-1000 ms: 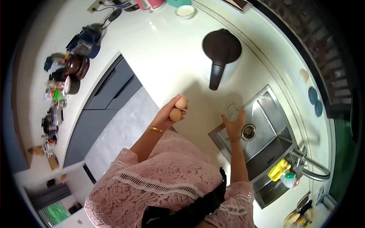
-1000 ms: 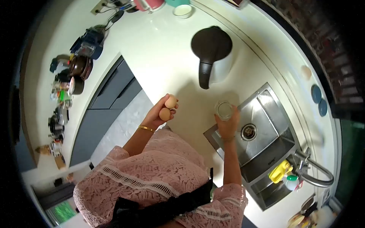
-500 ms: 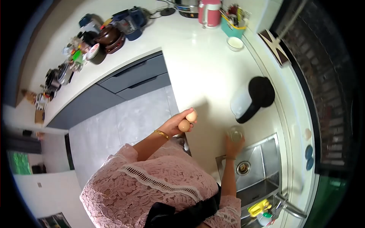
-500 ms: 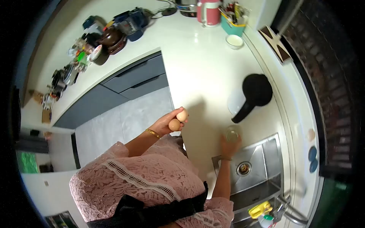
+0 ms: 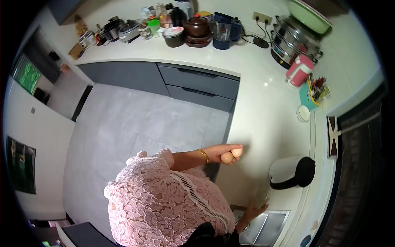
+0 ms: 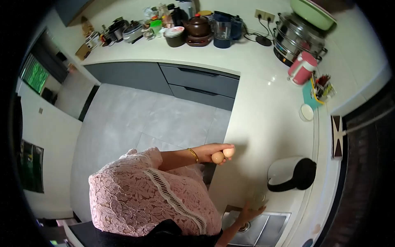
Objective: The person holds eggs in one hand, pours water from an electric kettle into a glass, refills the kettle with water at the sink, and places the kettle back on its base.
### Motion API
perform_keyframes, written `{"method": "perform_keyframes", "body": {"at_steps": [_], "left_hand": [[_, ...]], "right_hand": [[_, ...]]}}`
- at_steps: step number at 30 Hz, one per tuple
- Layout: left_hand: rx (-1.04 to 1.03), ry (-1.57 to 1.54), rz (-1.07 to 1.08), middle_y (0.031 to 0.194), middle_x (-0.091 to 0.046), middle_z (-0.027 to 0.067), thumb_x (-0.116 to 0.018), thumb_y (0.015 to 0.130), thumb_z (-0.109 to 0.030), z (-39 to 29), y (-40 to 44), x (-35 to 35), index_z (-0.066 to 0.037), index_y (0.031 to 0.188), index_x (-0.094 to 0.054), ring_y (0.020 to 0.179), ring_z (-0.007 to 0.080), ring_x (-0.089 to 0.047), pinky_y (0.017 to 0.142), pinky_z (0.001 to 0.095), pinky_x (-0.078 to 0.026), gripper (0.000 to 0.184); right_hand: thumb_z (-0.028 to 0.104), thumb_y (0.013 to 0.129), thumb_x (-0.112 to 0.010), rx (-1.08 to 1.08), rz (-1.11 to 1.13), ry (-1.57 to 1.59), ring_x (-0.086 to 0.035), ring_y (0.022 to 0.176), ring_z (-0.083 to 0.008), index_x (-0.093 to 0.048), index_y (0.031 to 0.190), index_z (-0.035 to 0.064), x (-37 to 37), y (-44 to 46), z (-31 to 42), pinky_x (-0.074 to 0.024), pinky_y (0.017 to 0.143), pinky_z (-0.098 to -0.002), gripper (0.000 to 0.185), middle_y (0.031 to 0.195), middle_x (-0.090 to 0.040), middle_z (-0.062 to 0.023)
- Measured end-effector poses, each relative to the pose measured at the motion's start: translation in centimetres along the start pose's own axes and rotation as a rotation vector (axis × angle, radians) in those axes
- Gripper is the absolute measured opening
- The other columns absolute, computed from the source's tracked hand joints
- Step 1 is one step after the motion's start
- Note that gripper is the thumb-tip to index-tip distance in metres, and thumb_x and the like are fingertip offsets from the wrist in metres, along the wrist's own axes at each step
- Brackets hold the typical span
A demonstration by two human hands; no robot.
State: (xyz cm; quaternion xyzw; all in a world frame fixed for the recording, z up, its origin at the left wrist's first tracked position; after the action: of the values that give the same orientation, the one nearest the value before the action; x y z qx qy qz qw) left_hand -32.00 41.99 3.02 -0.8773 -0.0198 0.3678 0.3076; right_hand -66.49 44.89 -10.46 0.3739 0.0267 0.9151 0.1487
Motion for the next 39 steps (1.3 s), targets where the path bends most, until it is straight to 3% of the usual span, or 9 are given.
{"method": "perform_keyframes", "body": {"at_steps": [5,20,26,28,30,32,35,37,39], "left_hand": [[-0.033,-0.063,0.028,0.07,-0.055,0.0064,-0.052,0.082,-0.041,-1.4,-0.9,0.5,-0.007,0.086,-0.048,0.051,0.011,-0.051,0.044,0.0218,-0.045,0.034],[-0.004,-0.121,0.231,0.074,-0.055,0.0046,-0.048,0.085,-0.038,-9.8,4.9,5.7,-0.011,0.09,-0.048,0.053,0.0098,-0.051,0.044,0.0216,-0.043,0.028],[-0.308,-0.194,0.162,0.076,-0.056,0.0037,-0.051,0.083,-0.038,-15.2,2.9,5.4,-0.011,0.09,-0.049,0.054,0.0099,-0.052,0.046,0.0215,-0.045,0.028],[-0.157,-0.234,0.255,0.077,-0.057,0.0038,-0.05,0.083,-0.039,-15.7,2.9,5.6,-0.011,0.091,-0.05,0.056,0.0112,-0.054,0.048,0.0208,-0.046,0.029],[-0.224,-0.33,0.202,0.078,-0.057,0.004,-0.049,0.084,-0.039,-15.9,2.8,5.5,-0.01,0.091,-0.051,0.062,0.0123,-0.056,0.05,0.0206,-0.046,0.03],[-0.133,-0.35,0.149,0.082,-0.056,0.0049,-0.048,0.085,-0.037,-17.1,0.0,6.1,-0.008,0.09,-0.053,0.065,0.0123,-0.056,0.049,0.0201,-0.045,0.03],[-0.306,-0.45,0.118,0.081,-0.056,0.0045,-0.049,0.084,-0.036,-17.3,-2.7,8.9,-0.007,0.088,-0.052,0.065,0.012,-0.056,0.05,0.0203,-0.046,0.029],[-0.43,-0.499,0.079,0.081,-0.056,0.0042,-0.051,0.083,-0.035,-17.7,-4.3,11.7,-0.007,0.087,-0.052,0.066,0.0118,-0.056,0.05,0.0205,-0.046,0.028],[-0.551,-0.546,0.039,0.08,-0.056,0.004,-0.052,0.083,-0.034,-18.7,-6.1,15.0,-0.007,0.086,-0.052,0.066,0.0116,-0.055,0.051,0.0207,-0.046,0.028]], "right_hand": [[0.006,0.073,-0.064,-0.117,-0.193,0.074,-0.047,0.1,-0.0237,-0.037,0.119,-0.002,5.1,-0.7,3.0,-0.0434,0.075,-0.0303,0.054,0.111,-0.047,-0.0146],[0.007,0.085,-0.049,0.068,-0.425,0.328,-0.053,0.083,-0.0161,-0.051,0.1,-0.0029,4.1,4.0,19.8,-0.0424,0.072,-0.0263,0.018,0.092,-0.057,-0.0111],[0.021,0.09,-0.038,-0.158,-0.019,0.826,-0.047,0.067,-0.0127,-0.053,0.087,0.0006,-5.0,6.8,23.9,-0.0394,0.064,-0.0233,0.025,0.075,-0.053,-0.0062],[0.027,0.09,-0.037,-0.029,1.084,1.771,-0.051,0.084,-0.016,-0.051,0.103,0.0005,-12.5,9.8,21.5,-0.0395,0.079,-0.0301,0.033,0.092,-0.056,-0.0098],[0.033,0.088,-0.039,-0.65,0.909,1.571,-0.041,0.109,-0.02,-0.039,0.12,-0.0001,-16.5,6.7,28.0,-0.0298,0.093,-0.0325,0.046,0.118,-0.046,-0.0139],[0.03,0.09,-0.034,-0.956,1.111,1.579,-0.043,0.107,-0.0232,-0.037,0.119,-0.0013,-19.5,3.0,36.1,-0.0331,0.093,-0.0363,0.042,0.113,-0.047,-0.0133],[0.033,0.089,-0.036,-0.176,0.962,1.227,-0.052,0.087,-0.0189,-0.044,0.099,-0.0018,-25.8,0.4,41.1,-0.0439,0.08,-0.0286,0.037,0.095,-0.052,-0.0108],[0.032,0.09,-0.037,-0.303,0.657,1.133,-0.055,0.065,-0.0154,-0.044,0.082,-0.0031,-27.8,-4.1,47.7,-0.0504,0.065,-0.0214,0.037,0.074,-0.055,-0.0094],[0.033,0.09,-0.036,-0.298,0.894,1.067,-0.056,0.071,-0.0164,-0.045,0.082,-0.0031,-28.0,-6.5,51.2,-0.0499,0.068,-0.0214,0.038,0.079,-0.055,-0.0109]]}}
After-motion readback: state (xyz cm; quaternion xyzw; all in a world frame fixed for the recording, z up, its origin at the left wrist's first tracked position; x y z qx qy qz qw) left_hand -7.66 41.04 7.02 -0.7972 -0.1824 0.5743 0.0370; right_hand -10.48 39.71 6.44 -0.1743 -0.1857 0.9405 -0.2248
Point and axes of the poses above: each hand's wrist, its own y-axis towards the middle knuckle, its own x-axis out of the back of the hand, z = x × y, the point moved 1 cm from there along y, towards the middle knuckle
